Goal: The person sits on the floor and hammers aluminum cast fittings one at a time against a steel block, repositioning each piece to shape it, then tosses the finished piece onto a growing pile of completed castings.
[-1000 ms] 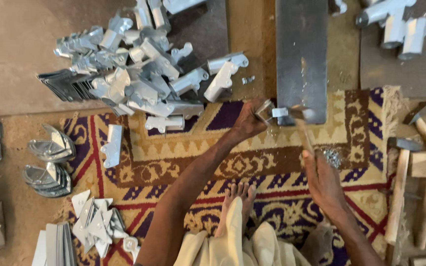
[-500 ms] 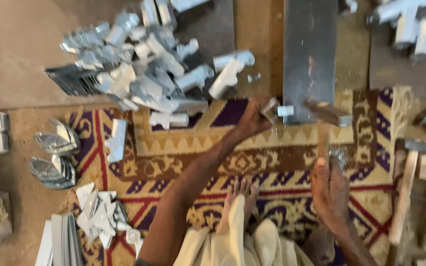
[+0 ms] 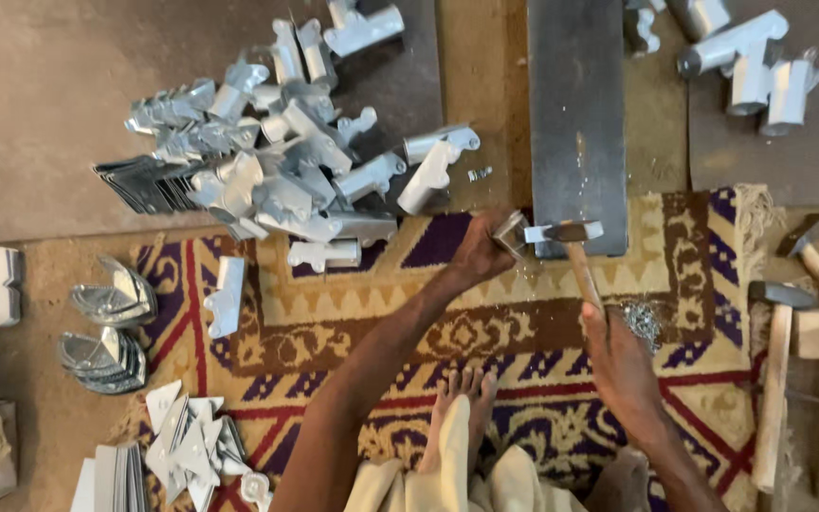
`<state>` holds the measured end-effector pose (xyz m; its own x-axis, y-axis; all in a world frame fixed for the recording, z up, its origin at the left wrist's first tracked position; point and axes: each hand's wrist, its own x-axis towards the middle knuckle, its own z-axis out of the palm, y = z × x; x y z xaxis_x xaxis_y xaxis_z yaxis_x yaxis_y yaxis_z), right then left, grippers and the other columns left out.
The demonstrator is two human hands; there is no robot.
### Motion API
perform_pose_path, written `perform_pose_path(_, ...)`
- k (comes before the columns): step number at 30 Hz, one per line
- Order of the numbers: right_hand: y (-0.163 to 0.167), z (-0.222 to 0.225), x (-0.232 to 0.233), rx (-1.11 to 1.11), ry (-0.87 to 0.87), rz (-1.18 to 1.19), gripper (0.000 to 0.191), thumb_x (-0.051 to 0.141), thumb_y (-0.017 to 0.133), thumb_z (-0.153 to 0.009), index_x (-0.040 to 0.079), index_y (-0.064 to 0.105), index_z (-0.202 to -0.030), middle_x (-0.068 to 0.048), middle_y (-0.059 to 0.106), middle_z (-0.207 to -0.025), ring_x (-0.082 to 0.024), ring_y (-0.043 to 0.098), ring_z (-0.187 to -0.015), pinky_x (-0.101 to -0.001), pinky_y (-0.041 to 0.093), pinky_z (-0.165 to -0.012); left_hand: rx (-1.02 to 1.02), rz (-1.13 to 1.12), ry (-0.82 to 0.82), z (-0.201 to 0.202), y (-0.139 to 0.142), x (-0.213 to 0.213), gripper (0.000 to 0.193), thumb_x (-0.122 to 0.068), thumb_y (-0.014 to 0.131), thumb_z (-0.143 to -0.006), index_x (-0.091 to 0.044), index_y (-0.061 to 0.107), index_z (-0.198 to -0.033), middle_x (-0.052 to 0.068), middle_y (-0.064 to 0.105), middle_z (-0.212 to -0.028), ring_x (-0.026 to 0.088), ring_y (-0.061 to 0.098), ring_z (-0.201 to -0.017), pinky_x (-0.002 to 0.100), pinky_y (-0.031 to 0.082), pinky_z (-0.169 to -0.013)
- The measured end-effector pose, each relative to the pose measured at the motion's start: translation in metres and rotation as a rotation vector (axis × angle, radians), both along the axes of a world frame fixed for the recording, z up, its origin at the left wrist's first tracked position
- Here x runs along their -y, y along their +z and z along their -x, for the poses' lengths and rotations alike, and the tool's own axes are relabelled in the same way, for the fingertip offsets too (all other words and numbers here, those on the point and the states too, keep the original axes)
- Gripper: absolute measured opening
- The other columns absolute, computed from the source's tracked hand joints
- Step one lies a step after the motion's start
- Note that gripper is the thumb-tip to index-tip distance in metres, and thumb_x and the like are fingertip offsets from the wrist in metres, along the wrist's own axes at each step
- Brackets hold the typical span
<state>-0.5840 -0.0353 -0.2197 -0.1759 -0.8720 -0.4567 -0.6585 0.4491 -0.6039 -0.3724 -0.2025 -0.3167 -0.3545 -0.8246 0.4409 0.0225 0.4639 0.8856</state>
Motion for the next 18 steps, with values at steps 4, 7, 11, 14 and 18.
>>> perform_pose_path(4,-0.006,0.0,-0.01,-0.18,-0.022,0.39,0.041,0.043,0.054,-0.107,0.002,0.06,-0.11,-0.006,0.049,-0.065,-0.018,0.046,-0.05,-0.0373,0.037,-0.045,-0.04,-0.24,-0.045,-0.003,0.003,-0.005,0.024,-0.01,0.074,-0.082,-0.006,0.062,-0.103,0.008,0.063,-0.095,0.022,0.064,-0.084,0.038,0.052,-0.074)
perform_pose_path(7,-0.006,-0.002,-0.005,0.046,-0.066,0.404,0.042,0.041,0.058,-0.109,0.0,0.055,-0.104,-0.005,0.047,-0.07,-0.014,0.045,-0.054,-0.0325,0.038,-0.044,-0.014,-0.154,-0.047,-0.003,0.004,-0.006,0.03,-0.008,0.074,-0.078,-0.005,0.062,-0.106,0.011,0.061,-0.098,0.027,0.06,-0.096,0.042,0.049,-0.084)
perform_pose_path(11,0.03,-0.001,0.008,0.431,-0.24,0.096,0.033,0.036,0.055,-0.107,0.005,0.057,-0.095,-0.004,0.046,-0.065,-0.014,0.04,-0.048,-0.0306,0.035,-0.036,0.211,0.045,0.141,-0.001,0.007,-0.002,0.043,-0.012,0.08,-0.072,-0.003,0.062,-0.11,0.014,0.062,-0.105,0.032,0.058,-0.105,0.046,0.05,-0.09)
perform_pose_path(14,0.08,0.01,-0.007,0.482,-0.315,0.292,0.027,0.033,0.048,-0.109,0.011,0.057,-0.096,0.0,0.05,-0.066,-0.007,0.044,-0.047,-0.0228,0.039,-0.035,0.27,-0.097,0.066,0.002,0.009,0.002,0.039,-0.011,0.08,-0.071,-0.004,0.061,-0.104,0.012,0.062,-0.097,0.029,0.06,-0.098,0.046,0.052,-0.087)
perform_pose_path(18,0.079,0.024,-0.01,0.648,-0.128,0.863,0.029,0.03,0.044,-0.113,0.011,0.058,-0.095,0.003,0.055,-0.069,-0.005,0.051,-0.053,-0.0227,0.043,-0.04,0.319,-0.041,0.122,0.005,0.009,0.006,0.037,-0.011,0.08,-0.074,-0.003,0.062,-0.105,0.013,0.064,-0.097,0.028,0.062,-0.097,0.043,0.054,-0.085)
